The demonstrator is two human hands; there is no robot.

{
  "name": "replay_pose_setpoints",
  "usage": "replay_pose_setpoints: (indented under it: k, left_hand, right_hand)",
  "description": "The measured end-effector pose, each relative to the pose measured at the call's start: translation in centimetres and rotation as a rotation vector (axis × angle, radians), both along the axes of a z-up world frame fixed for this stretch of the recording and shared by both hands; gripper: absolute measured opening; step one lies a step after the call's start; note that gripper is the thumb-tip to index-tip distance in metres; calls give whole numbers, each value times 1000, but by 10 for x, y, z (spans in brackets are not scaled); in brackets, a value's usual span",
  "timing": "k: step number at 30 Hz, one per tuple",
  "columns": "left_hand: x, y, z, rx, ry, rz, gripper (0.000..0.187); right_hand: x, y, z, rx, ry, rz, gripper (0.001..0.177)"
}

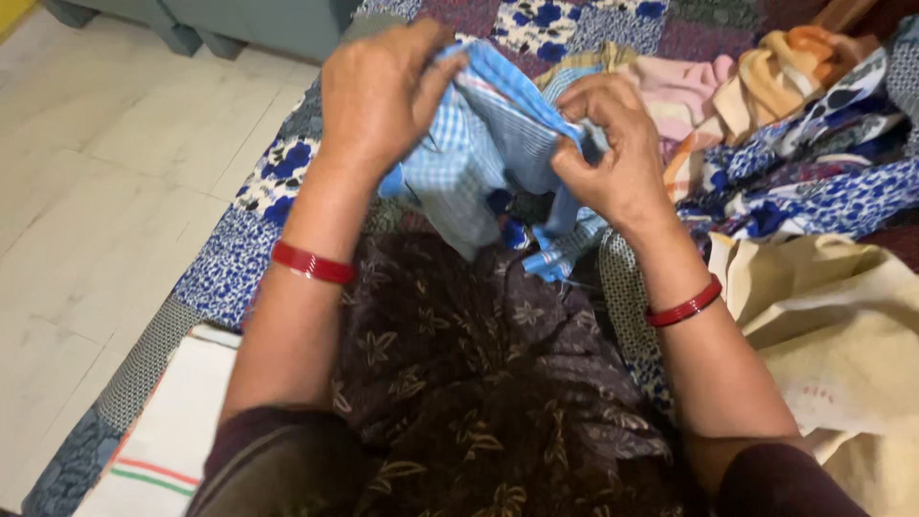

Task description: The person unfolds a light blue checkered cloth, smooths it on the bed, and folds it into a neat rectangle. The person then picks up the folded cloth and places it aside.

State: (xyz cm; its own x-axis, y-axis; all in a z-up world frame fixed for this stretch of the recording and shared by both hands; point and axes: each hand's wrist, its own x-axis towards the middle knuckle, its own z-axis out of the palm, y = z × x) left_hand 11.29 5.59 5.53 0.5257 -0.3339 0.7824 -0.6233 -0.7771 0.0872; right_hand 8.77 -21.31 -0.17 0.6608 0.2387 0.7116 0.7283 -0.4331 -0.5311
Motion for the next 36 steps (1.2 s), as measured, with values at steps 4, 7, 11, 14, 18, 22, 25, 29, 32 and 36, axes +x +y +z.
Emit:
replay_pose_setpoints:
  k: [4,7,11,14,18,22,25,29,32,36]
  left_hand:
    - [10,9,20,45,-39,1,22]
    - [14,20,27,-9,90,-144,21]
    - [22,23,16,-40,73,-96,20]
    - [24,24,7,-109,86,-51,20]
    - [22,29,0,-211,56,11,19]
    - [26,48,8,-282,-69,138,19]
    - [31,63,15,-326,-121,199,16]
    - [34,73,21,-269,-248,227,14]
    - [38,75,25,-226,-312,252,11]
    - [51,69,28,-198,-382,347,22]
  right_hand:
    - [20,7,1,376,500,439,20]
    - [24,9,2,289,727,659,33]
    - [31,16,-1,292,903,753,44]
    - [38,18,-11,432,1066,797,47]
    - [45,3,-31,507,1282,883,48]
    - [56,-15,-46,237,1242,1095,51]
    - [64,-18,-54,-146,1248,805,50]
    - [77,-30,-50,-565,1073,183,47]
    - [85,-57,-40,-347,725,-319,35]
    - [63,-62,-59,164,-217,-513,15]
